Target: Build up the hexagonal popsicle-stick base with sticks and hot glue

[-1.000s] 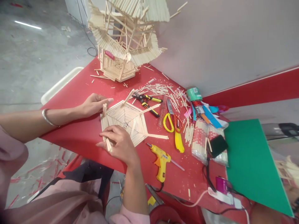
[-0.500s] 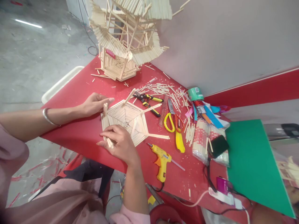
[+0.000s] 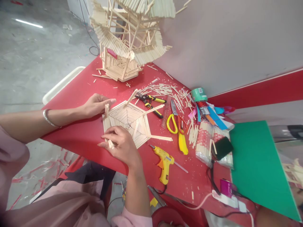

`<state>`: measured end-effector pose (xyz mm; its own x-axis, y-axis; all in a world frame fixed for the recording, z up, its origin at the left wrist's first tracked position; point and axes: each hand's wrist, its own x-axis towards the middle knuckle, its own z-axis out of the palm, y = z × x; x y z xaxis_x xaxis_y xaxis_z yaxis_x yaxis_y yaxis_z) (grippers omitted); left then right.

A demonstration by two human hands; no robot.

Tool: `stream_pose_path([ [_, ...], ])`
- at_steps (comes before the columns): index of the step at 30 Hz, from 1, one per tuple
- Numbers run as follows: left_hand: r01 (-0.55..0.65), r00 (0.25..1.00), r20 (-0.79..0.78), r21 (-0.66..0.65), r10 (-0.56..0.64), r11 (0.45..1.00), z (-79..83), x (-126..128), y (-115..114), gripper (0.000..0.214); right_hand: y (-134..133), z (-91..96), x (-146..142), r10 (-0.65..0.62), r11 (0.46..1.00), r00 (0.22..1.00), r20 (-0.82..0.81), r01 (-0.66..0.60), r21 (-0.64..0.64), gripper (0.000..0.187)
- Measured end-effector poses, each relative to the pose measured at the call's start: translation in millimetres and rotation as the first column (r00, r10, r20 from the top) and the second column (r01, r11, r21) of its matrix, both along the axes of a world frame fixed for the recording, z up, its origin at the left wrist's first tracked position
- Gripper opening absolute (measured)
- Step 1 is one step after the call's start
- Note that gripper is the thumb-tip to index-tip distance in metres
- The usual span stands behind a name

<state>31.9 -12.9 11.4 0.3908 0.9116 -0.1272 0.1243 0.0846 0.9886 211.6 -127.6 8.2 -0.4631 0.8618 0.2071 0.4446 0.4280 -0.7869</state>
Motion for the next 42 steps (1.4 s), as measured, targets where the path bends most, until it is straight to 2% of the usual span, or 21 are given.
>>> stream_pose_path([
  [15, 0.006, 1.000, 0.018, -0.008, -0.006, 1.000, 0.1, 0.2, -0.6, 0.053, 1.2, -2.8, 0.4, 0.021, 0.998, 1.000, -0.006, -0.021, 0.057, 0.017],
  [42, 0.004, 1.000, 0.015, 0.000, -0.004, 1.000, -2.3, 0.6, 1.0, 0.054, 0.5, -1.2, 0.1, 0.005, 0.999, 1.000, 0.005, -0.005, 0.042, 0.014],
])
